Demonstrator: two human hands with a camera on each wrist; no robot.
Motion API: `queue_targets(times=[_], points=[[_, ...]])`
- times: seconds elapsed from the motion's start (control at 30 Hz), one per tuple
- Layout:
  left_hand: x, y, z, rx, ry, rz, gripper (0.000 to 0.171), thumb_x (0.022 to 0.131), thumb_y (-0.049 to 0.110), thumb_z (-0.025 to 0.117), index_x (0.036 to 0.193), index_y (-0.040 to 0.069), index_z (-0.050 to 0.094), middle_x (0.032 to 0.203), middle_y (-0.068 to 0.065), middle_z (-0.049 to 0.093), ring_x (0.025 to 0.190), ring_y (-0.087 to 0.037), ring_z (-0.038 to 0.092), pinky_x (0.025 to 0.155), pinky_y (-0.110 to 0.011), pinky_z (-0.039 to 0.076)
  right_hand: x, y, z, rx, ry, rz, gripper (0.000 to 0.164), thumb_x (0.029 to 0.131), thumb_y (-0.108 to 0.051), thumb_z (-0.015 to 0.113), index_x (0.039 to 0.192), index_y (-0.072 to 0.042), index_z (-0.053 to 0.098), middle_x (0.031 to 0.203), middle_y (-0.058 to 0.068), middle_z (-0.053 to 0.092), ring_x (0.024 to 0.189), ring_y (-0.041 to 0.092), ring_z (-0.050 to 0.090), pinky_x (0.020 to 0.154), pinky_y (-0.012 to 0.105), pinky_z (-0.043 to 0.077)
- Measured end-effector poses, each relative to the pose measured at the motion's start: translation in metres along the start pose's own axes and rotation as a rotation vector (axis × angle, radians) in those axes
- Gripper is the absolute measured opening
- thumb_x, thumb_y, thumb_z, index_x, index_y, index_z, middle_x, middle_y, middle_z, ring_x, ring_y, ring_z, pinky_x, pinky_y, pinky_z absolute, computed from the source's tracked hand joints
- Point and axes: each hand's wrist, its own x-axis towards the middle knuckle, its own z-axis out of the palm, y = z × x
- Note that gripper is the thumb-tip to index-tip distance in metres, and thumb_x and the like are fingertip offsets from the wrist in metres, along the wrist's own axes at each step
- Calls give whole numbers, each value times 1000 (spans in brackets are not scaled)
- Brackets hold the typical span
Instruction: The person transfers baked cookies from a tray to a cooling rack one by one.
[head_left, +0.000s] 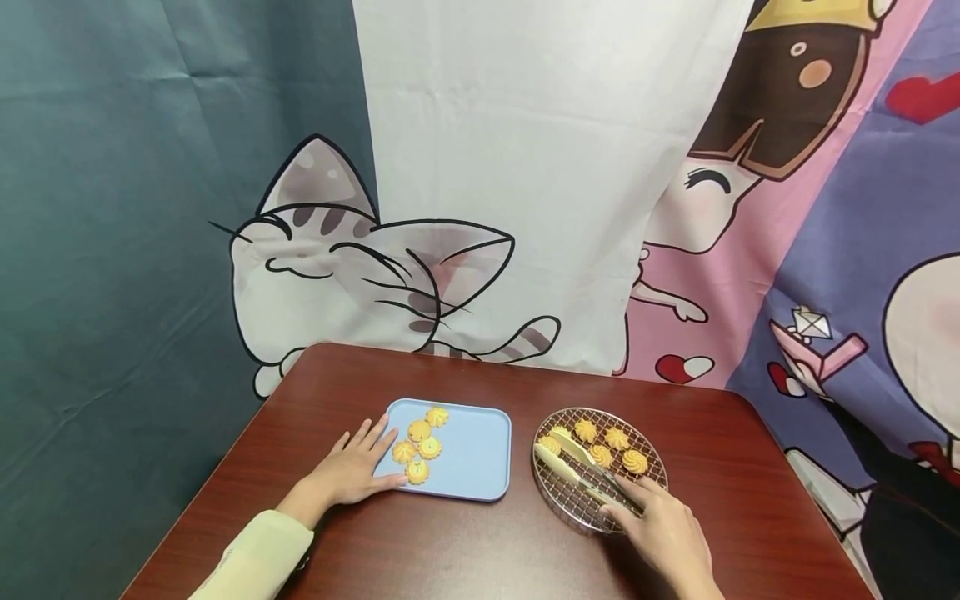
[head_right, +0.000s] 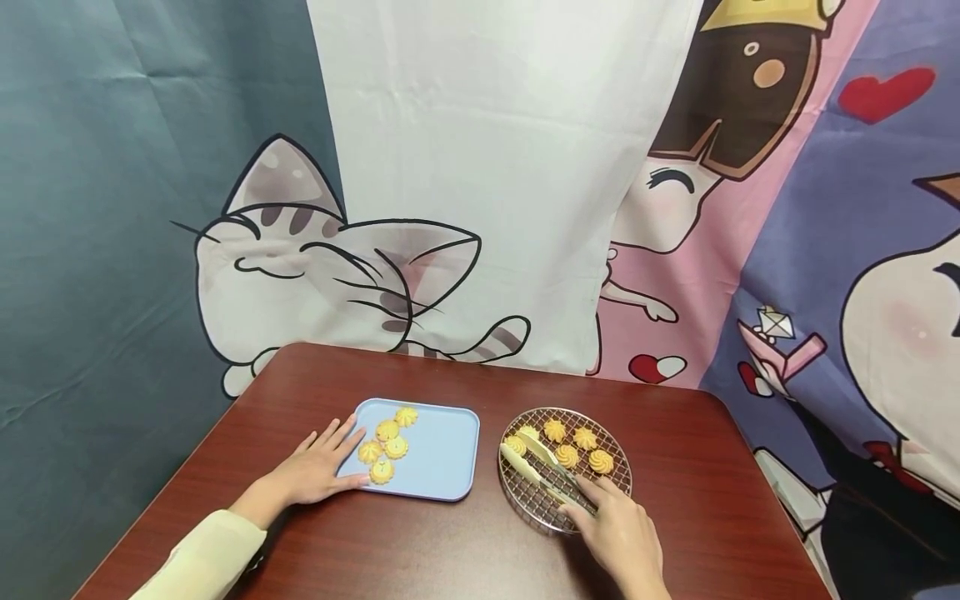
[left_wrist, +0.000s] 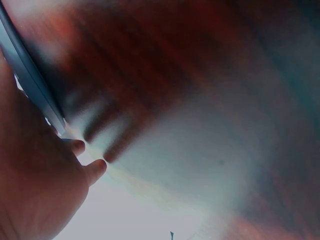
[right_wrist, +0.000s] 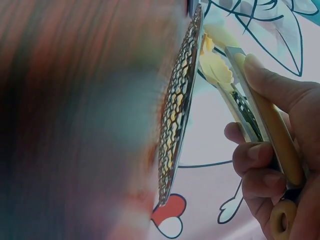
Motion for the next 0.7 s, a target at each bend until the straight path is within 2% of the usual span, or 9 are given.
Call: queue_targets(times=[0.23, 0.7], points=[[-1, -1, 2, -16, 34, 25, 97, 90, 76, 51, 159, 9, 34, 168, -17, 20, 151, -46, 20, 115, -70, 18, -4, 4, -4, -3, -16, 20, 48, 76, -40, 89, 118, -18, 78, 105, 0, 72, 86, 34, 72, 64, 54, 55], [-1, 2, -2, -13, 12, 12, 96, 90, 75, 51, 158, 9, 35, 168, -16, 19, 152, -45, 19, 115, -69, 18, -8, 12, -8, -23, -15, 39, 46, 76, -37, 89, 115, -16, 78, 99, -1, 71, 79, 32, 72, 61, 53, 54]])
